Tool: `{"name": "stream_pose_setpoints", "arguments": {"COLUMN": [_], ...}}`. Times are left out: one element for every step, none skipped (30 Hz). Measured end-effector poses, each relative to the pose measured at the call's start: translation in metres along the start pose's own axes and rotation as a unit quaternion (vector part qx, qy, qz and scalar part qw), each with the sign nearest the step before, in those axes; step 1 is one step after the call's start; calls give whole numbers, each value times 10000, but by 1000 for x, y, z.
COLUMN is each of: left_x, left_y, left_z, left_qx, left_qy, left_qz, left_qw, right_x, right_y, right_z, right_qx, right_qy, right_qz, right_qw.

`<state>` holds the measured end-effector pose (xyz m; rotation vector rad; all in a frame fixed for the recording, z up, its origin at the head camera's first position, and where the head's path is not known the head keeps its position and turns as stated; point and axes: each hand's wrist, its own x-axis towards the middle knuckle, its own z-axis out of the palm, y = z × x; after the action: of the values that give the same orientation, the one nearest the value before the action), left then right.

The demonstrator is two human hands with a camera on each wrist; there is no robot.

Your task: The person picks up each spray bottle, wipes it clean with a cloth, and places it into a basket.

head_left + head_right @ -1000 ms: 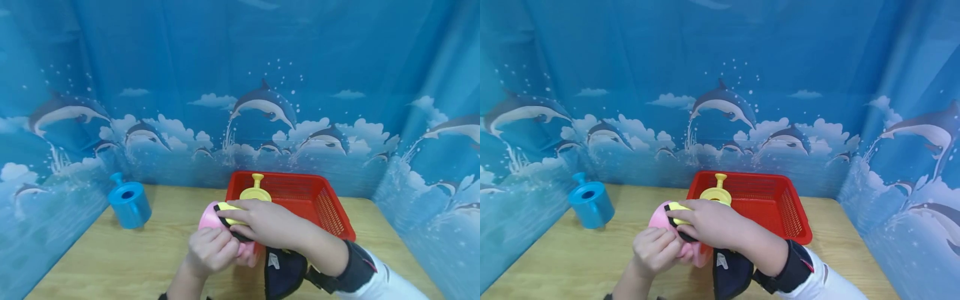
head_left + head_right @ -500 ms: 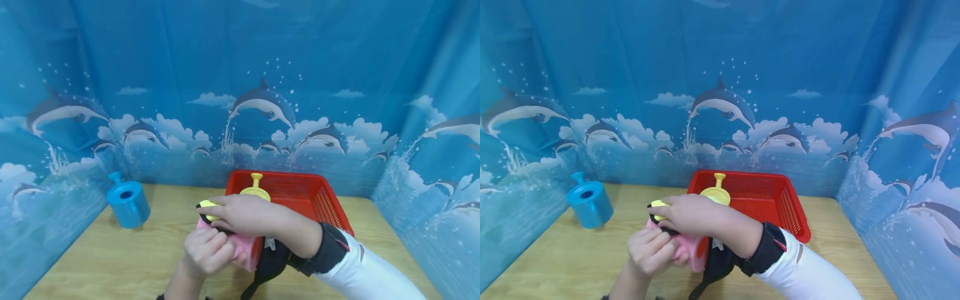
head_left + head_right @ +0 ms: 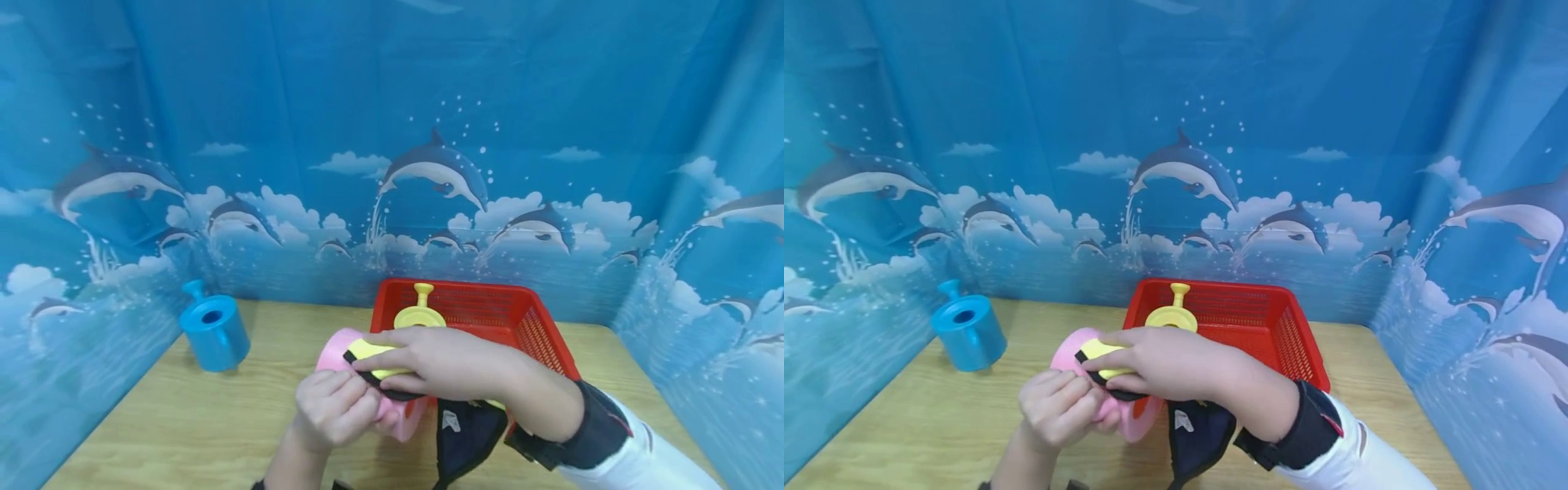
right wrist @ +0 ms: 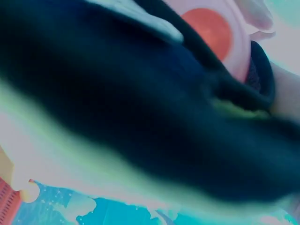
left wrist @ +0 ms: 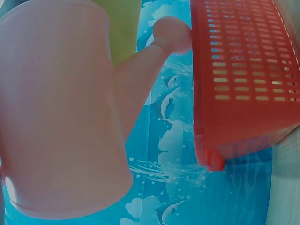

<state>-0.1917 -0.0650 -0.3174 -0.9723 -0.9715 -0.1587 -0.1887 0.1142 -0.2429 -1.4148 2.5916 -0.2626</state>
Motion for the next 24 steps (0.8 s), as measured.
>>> {"name": "stream_pose_setpoints", "arguments": {"left_x": [0, 1, 1, 2, 3, 4, 5, 7, 8, 9, 11, 12, 12, 13, 13, 14, 14, 14, 14, 14, 14, 15, 15, 16], "left_y": [0, 0, 0, 0, 1, 1, 1, 1, 2, 2, 3, 4, 4, 5, 5, 5, 5, 4, 4, 4, 4, 4, 5, 5], "left_z": [-1, -1, -2, -2, -1, -1, 0, 0, 1, 1, 1, 1, 1, 1, 1, 1, 1, 2, 2, 3, 3, 3, 3, 3], "left_qx": [18, 27, 49, 63, 92, 121, 130, 124, 110, 95, 70, 38, 13, -13, -35, -27, -22, -13, -12, -17, -27, -31, -65, -109], "left_qy": [-37, -77, -100, -110, -115, -102, -86, -85, -82, -91, -134, -165, -177, -193, -198, -181, -145, -82, -28, 12, 56, 100, 124, 131], "left_qz": [4, 4, 13, 16, 32, 70, 101, 119, 129, 145, 146, 137, 129, 116, 106, 122, 128, 154, 171, 184, 198, 222, 219, 215], "left_qw": [10000, 10000, 9999, 9999, 9999, 9999, 9998, 9998, 9998, 9998, 9998, 9998, 9998, 9997, 9997, 9998, 9998, 9998, 9998, 9998, 9998, 9997, 9997, 9996], "right_x": [-3, -7, -11, -14, -17, -20, -22, -24, -26, -26, -26, -24, -22, -20, -16, -12, -9, -5, -1, 2, 6, 9, 13, 16], "right_y": [1, 2, 3, 5, 7, 9, 11, 14, 17, 19, 22, 25, 27, 29, 31, 33, 34, 35, 35, 35, 34, 33, 32, 31], "right_z": [0, 1, 1, 2, 3, 3, 4, 4, 5, 5, 5, 5, 5, 6, 6, 6, 6, 7, 7, 7, 7, 6, 6, 5], "right_qx": [47, 104, 193, 260, 326, 402, 525, 652, 778, 897, 1038, 1158, 1281, 1370, 1421, 1458, 1488, 1487, 1480, 1479, 1464, 1456, 1458, 1433], "right_qy": [21, 28, 37, 71, 107, 136, 169, 205, 249, 294, 319, 331, 328, 304, 284, 253, 214, 179, 153, 128, 113, 88, 67, 60], "right_qz": [42, 114, 179, 188, 177, 190, 200, 196, 161, 110, 96, 64, 10, -12, -69, -109, -142, -165, -178, -169, -195, -192, -208, -233], "right_qw": [10000, 9999, 9996, 9995, 9993, 9989, 9983, 9975, 9965, 9955, 9940, 9927, 9912, 9901, 9894, 9889, 9885, 9886, 9887, 9888, 9890, 9891, 9891, 9894]}}
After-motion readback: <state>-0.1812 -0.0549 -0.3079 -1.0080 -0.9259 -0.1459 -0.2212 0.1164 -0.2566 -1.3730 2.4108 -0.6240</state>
